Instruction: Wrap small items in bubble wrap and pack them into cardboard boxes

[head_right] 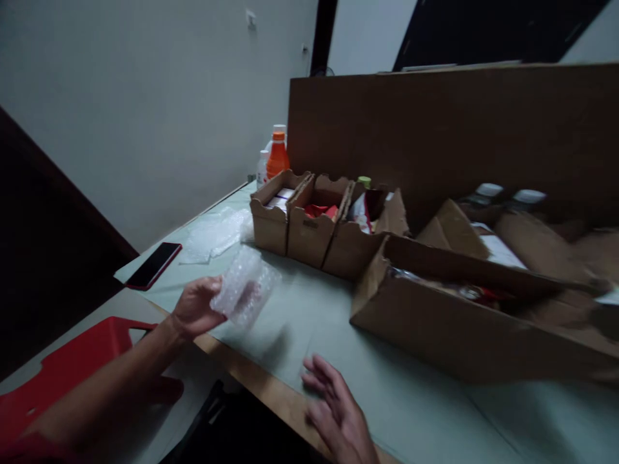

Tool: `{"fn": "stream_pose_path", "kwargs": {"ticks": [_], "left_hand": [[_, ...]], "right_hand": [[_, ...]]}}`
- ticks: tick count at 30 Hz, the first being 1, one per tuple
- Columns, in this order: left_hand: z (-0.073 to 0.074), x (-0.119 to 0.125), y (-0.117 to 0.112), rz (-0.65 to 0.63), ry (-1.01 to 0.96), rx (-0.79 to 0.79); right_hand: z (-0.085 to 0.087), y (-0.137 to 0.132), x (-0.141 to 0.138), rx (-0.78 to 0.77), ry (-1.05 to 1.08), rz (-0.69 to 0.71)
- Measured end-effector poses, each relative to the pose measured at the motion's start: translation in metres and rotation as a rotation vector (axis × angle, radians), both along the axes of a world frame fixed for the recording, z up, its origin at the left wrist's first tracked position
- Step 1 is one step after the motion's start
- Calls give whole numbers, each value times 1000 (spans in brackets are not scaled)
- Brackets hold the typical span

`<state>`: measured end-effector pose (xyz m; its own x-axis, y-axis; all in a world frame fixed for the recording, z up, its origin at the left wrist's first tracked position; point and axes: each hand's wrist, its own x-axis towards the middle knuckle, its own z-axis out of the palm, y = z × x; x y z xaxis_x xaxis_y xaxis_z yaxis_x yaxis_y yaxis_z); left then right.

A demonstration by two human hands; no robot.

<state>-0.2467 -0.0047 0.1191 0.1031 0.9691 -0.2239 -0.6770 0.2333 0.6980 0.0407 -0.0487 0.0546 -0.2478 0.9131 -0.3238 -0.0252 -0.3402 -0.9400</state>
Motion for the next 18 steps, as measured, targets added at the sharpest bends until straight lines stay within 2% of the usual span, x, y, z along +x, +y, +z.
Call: {"fn": "stream_pose_path", "kwargs": {"ticks": [2,4,6,8,10,13,15,16,18], "left_hand": [[-18,38,-16,-130,-113,-36],[-37,66,-27,-199,-167,-60],[-52,78,-32,-222,-141,-66],[-59,78,-33,-183,-41,-27],[-52,74,-30,-99,131,89],[-21,79,-22,-31,449,346],[-2,93,-16,-112,614,488],[4,101,-12,-190,680,540],[7,111,-3,-369,821,613]], "right_hand": [[14,4,-16,21,142,52],[22,6,-22,25,250,13],[27,8,-15,31,251,-93],[32,9,0,81,137,-183],[39,9,16,185,-22,-174],[54,11,25,341,-168,36],[63,12,23,418,-212,166],[66,12,23,454,-236,185],[69,13,29,507,-287,121]]}}
